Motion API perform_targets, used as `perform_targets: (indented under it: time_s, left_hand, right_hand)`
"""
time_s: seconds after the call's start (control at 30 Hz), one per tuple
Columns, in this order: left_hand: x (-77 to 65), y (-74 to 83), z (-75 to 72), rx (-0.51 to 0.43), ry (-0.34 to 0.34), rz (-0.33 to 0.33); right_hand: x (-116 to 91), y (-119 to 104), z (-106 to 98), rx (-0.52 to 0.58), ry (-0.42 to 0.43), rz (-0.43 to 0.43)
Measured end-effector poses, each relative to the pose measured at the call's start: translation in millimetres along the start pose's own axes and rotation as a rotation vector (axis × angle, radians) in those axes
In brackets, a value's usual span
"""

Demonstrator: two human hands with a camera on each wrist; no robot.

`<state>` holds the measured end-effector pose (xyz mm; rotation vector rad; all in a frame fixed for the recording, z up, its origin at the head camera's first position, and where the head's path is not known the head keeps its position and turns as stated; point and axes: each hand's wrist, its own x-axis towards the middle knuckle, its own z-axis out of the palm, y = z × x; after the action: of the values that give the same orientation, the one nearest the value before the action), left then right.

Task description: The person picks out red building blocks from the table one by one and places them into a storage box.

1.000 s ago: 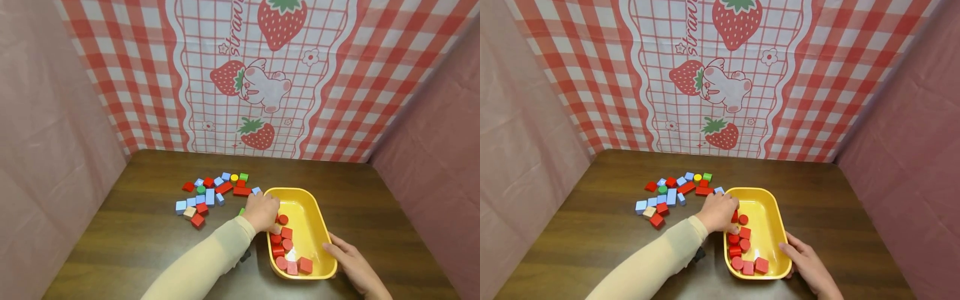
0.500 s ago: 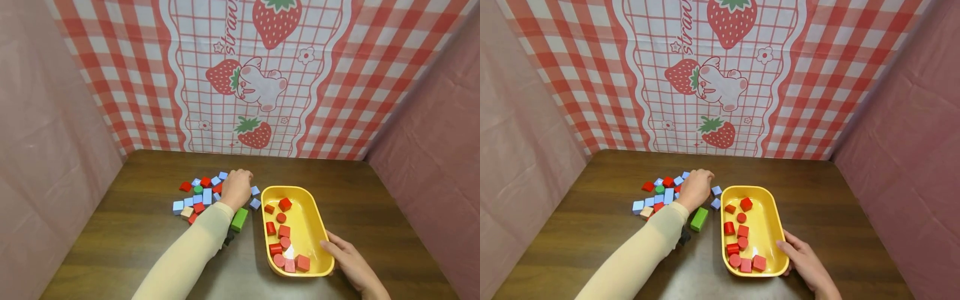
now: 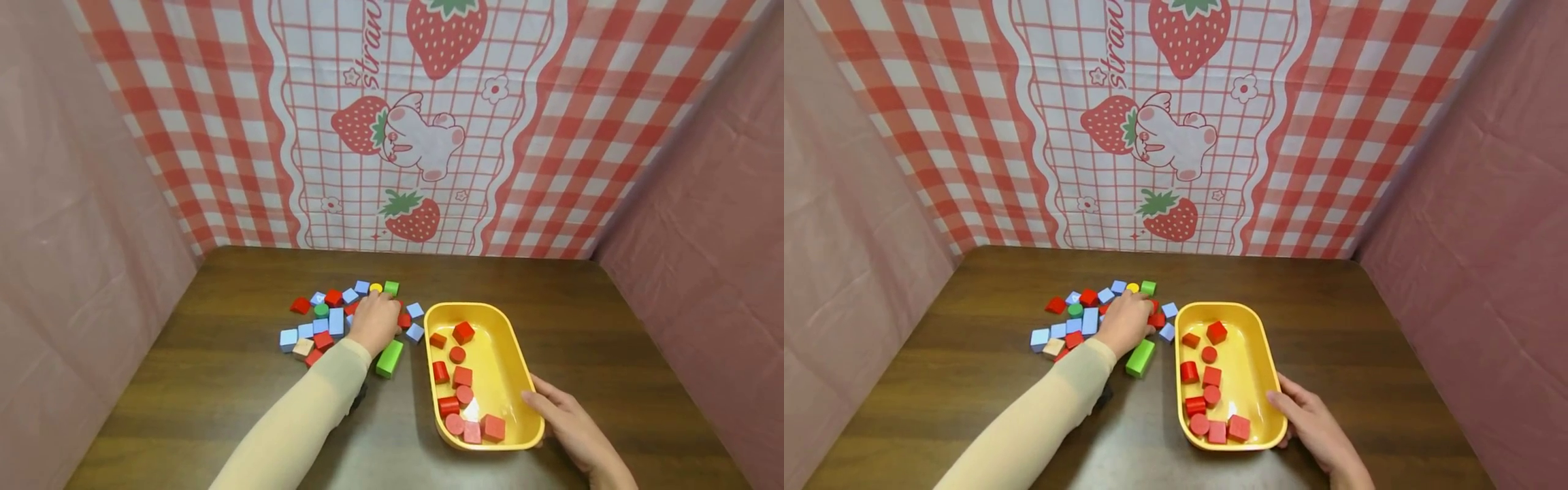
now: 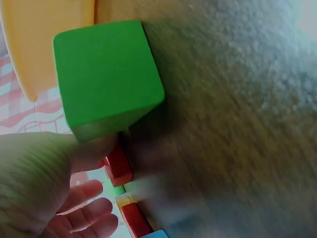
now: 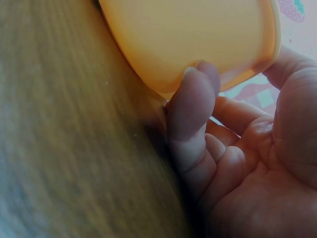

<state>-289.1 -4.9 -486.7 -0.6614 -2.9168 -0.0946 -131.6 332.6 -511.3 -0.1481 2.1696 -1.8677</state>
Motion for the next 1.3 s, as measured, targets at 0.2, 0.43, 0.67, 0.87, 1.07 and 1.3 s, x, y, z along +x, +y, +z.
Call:
perform_targets:
  time_s: [0.2,0.43,0.67,0.87,1.07,1.3]
  left_hand:
    - [-3.7,-3.4,-4.9,-0.06,-0.113,0.085]
    - [-6.3,-6.4,-5.6,-0.211,-0.153,0.036]
    - [-4.8,-0.2,-19.3,-0.466,0.063,0.037]
    - [-3.7,29.0,-27.9,-0.433,0.081,0.159]
    - [0.1,65.3,-22.2,-0.052,0.02,0.17]
    - [3.3,84.6,-20.2,0.095,-0.062,0.078]
  right_hand:
    - [0,1,-1,0.014,0.006,0.031]
    - [1,2,0,-0.003,0.003,-0.002]
    - [0,1,0,0.011,0.008,0.008]
    - [1,1,0,0.007,0.023,0.014]
    - [-1,0,2,-0.023,0.059,0.061]
    - [0,-2,5,-0.023,0.066,0.08]
